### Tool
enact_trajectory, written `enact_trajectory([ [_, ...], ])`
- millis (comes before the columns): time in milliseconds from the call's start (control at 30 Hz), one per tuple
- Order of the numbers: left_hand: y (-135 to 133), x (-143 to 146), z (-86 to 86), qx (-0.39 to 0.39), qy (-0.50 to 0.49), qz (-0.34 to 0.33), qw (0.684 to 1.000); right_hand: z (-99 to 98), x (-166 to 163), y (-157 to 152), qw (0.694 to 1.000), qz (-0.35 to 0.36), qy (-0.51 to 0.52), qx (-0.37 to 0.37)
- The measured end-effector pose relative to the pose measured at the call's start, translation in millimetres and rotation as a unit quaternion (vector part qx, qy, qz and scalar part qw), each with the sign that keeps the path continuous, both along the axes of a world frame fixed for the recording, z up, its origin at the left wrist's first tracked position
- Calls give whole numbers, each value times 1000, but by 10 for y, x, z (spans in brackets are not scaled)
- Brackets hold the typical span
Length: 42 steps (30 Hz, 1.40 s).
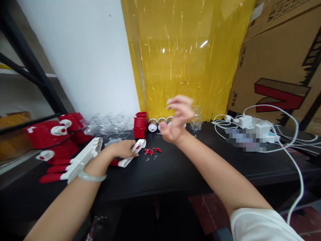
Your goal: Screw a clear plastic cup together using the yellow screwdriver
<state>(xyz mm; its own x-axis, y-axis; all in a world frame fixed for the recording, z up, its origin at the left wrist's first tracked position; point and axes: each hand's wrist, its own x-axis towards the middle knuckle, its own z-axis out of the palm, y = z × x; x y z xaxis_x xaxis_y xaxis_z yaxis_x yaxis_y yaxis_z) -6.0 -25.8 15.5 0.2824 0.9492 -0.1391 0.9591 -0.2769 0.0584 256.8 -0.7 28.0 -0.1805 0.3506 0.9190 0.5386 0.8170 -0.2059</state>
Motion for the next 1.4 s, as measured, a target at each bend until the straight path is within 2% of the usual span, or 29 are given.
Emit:
enact_trajectory([
  [67, -13, 18, -13, 16, -7, -9, 1000, -202, -165, -22, 999, -22, -37, 31],
  [167, -6, 31, -29, 45, -32, -26, 998, -467, -324, -33, 976, 39, -216, -13],
  [300, 38, 62, -87, 68, -67, -39, 995, -618, -358, -15, 959, 51, -274, -56],
  [500, 98, 132, -209, 103, -90, -38, 990, -690, -357, -21, 958, 44, -273, -78],
  [933, 125, 193, -282, 138, -87, 14, 986, -756, -338, 47, 963, -2, -240, -123],
  [1400, 117, 205, -311, 154, -128, 3, 980, -751, -357, 44, 971, 19, -196, -139],
])
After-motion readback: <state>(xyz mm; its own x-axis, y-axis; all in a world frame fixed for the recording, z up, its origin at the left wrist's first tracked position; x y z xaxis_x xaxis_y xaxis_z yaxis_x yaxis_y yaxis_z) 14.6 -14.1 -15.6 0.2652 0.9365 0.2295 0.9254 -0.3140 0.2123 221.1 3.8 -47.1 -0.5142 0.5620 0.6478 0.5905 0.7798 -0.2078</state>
